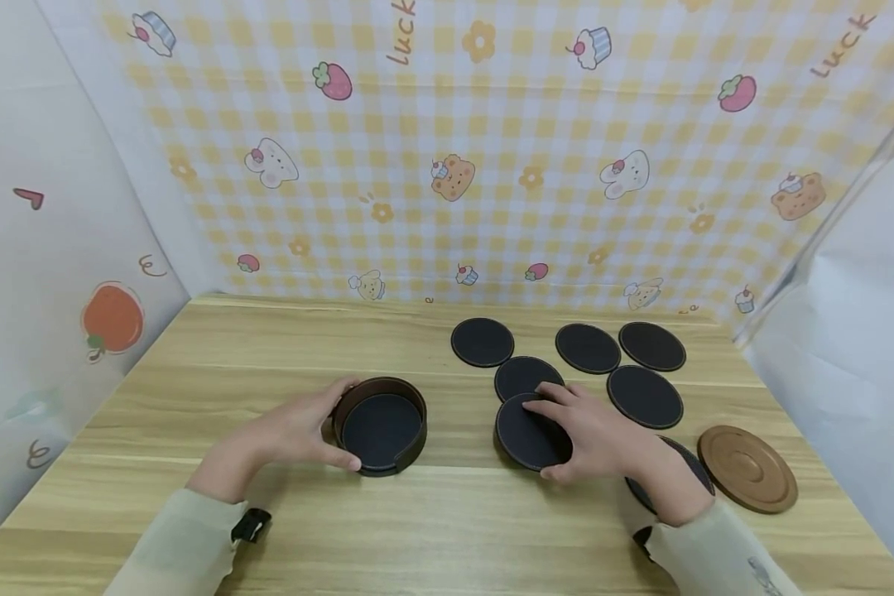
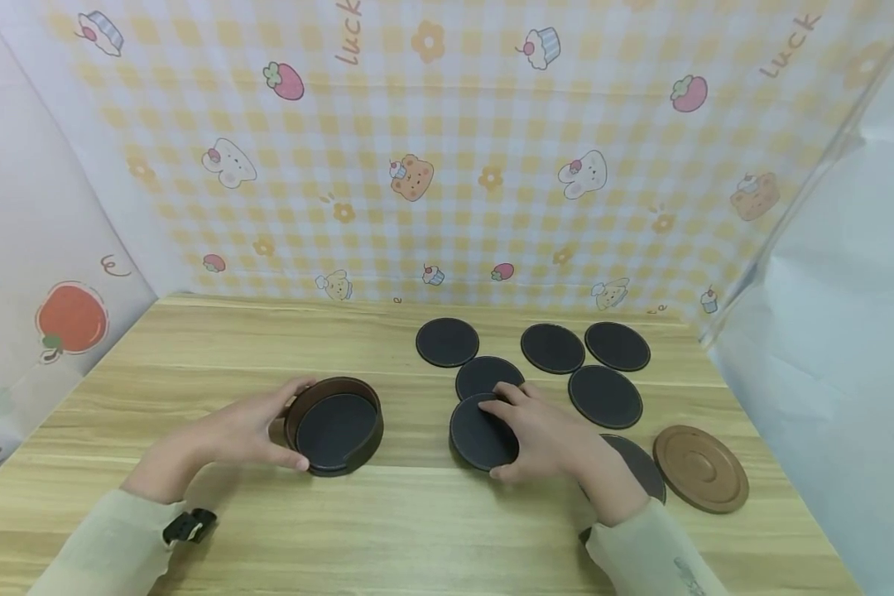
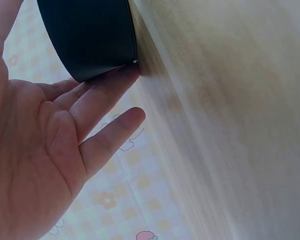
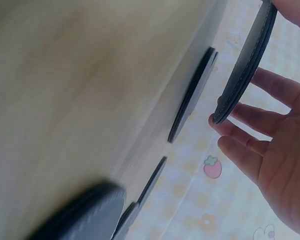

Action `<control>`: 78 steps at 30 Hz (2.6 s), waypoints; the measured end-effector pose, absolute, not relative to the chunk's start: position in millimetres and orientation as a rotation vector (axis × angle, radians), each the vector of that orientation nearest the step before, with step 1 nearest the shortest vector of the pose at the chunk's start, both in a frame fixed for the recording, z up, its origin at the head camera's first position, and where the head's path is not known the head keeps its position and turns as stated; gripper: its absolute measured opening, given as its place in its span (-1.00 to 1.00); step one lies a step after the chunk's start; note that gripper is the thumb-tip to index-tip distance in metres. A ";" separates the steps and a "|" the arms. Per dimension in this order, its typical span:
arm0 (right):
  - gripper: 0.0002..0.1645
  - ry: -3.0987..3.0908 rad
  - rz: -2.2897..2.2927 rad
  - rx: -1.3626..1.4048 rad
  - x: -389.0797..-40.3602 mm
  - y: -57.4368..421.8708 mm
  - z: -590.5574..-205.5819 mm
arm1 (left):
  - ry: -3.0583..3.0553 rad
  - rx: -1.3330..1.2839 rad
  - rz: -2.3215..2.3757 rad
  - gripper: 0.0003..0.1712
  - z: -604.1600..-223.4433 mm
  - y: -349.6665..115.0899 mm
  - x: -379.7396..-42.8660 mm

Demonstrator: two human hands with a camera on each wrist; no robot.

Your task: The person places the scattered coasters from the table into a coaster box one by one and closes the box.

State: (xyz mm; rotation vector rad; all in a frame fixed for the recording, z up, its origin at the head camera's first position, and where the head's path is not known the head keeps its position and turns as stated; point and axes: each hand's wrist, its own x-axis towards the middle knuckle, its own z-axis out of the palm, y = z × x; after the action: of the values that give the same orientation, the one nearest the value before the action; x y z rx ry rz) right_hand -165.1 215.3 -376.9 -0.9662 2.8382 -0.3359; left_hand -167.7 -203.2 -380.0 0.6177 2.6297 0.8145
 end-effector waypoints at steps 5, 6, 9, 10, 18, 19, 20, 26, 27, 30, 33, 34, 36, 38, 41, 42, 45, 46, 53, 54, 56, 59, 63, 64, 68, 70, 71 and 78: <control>0.00 2.810 -0.373 -1.000 -168.8 203.2 -375.6 | 2.628 0.622 0.822 0.37 -380.4 -203.1 -167.9; 0.00 2.807 -0.377 -1.006 -169.4 200.7 -375.3 | 2.630 0.623 0.821 0.37 -380.5 -203.2 -168.0; 0.01 2.804 -0.376 -1.019 -170.9 193.4 -373.8 | 2.631 0.623 0.820 0.36 -381.1 -203.3 -168.3; 0.01 2.802 -0.378 -1.019 -171.3 191.0 -373.1 | 2.632 0.623 0.818 0.36 -381.4 -203.3 -168.5; 0.01 2.781 -0.376 -1.038 -174.7 171.6 -368.7 | 2.645 0.630 0.809 0.36 -382.6 -204.1 -169.7; 0.02 2.776 -0.381 -1.046 -175.3 169.1 -368.4 | 2.645 0.630 0.810 0.36 -382.7 -204.2 -169.8; 0.02 2.773 -0.383 -1.053 -175.8 166.8 -368.3 | 2.645 0.631 0.811 0.36 -382.7 -204.3 -169.9; 0.02 2.738 -0.388 -1.091 -178.0 152.5 -368.5 | 2.646 0.645 0.807 0.36 -383.9 -203.8 -170.5; 0.02 2.733 -0.389 -1.097 -178.1 149.9 -368.3 | 2.647 0.647 0.805 0.36 -384.3 -203.8 -170.6; 0.01 2.722 -0.409 -1.111 -178.4 141.9 -367.1 | 2.643 0.638 0.806 0.36 -384.6 -203.0 -170.6; 0.00 2.715 -0.425 -1.131 -179.1 133.0 -365.9 | 2.644 0.628 0.802 0.36 -385.0 -203.0 -170.8; 0.00 2.714 -0.427 -1.141 -179.4 129.8 -365.7 | 2.644 0.625 0.802 0.36 -384.8 -202.9 -170.9; 0.00 2.714 -0.429 -1.165 -180.2 123.5 -365.4 | 2.647 0.625 0.796 0.36 -384.5 -203.2 -171.3; 0.00 2.716 -0.428 -1.190 -181.0 117.1 -365.1 | 2.646 0.628 0.791 0.37 -383.6 -203.4 -171.5; 0.00 2.716 -0.433 -1.223 -182.4 108.2 -364.3 | 2.645 0.627 0.786 0.37 -382.5 -203.6 -171.7; 0.00 2.717 -0.431 -1.232 -182.8 105.3 -364.1 | 2.643 0.623 0.784 0.37 -382.2 -203.6 -171.6; 0.00 2.715 -0.413 -1.248 -184.3 96.4 -362.8 | 2.639 0.617 0.784 0.37 -381.9 -204.1 -171.4; 0.00 2.716 -0.401 -1.254 -184.8 93.3 -362.1 | 2.636 0.618 0.788 0.37 -381.7 -204.2 -171.5; 0.00 2.680 -0.348 -1.300 -189.7 71.2 -361.7 | 2.623 0.632 0.825 0.35 -383.0 -204.5 -171.9; -0.01 2.674 -0.341 -1.303 -190.1 68.5 -362.2 | 2.618 0.643 0.836 0.33 -383.1 -204.2 -171.8; -0.01 2.666 -0.324 -1.305 -191.1 63.5 -362.3 | 2.616 0.660 0.844 0.32 -383.0 -204.0 -172.1; -0.02 2.651 -0.308 -1.300 -192.5 57.3 -361.4 | 2.612 0.674 0.855 0.30 -382.5 -203.6 -172.2; -0.03 2.644 -0.287 -1.301 -195.0 51.8 -360.7 | 2.609 0.700 0.867 0.29 -381.1 -203.1 -172.7; -0.03 2.647 -0.281 -1.300 -195.7 50.7 -361.0 | 2.610 0.706 0.871 0.28 -380.8 -203.0 -172.8; -0.03 2.650 -0.276 -1.315 -198.0 46.0 -364.2 | 2.606 0.738 0.877 0.26 -381.1 -203.9 -172.6; -0.03 2.645 -0.277 -1.325 -198.6 43.0 -366.0 | 2.600 0.729 0.878 0.27 -382.1 -204.8 -171.9; -0.03 2.642 -0.276 -1.327 -198.7 41.4 -366.9 | 2.597 0.720 0.881 0.28 -382.6 -205.1 -171.5; -0.03 2.656 -0.249 -1.307 -199.6 34.5 -368.8 | 2.579 0.718 0.908 0.26 -385.1 -204.5 -171.9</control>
State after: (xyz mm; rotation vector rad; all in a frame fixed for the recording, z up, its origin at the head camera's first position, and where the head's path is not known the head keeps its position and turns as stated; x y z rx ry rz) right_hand -199.6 34.5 -368.8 -1.3071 2.6557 -0.2486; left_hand -171.9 -204.5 -385.1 0.7181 2.5789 0.9076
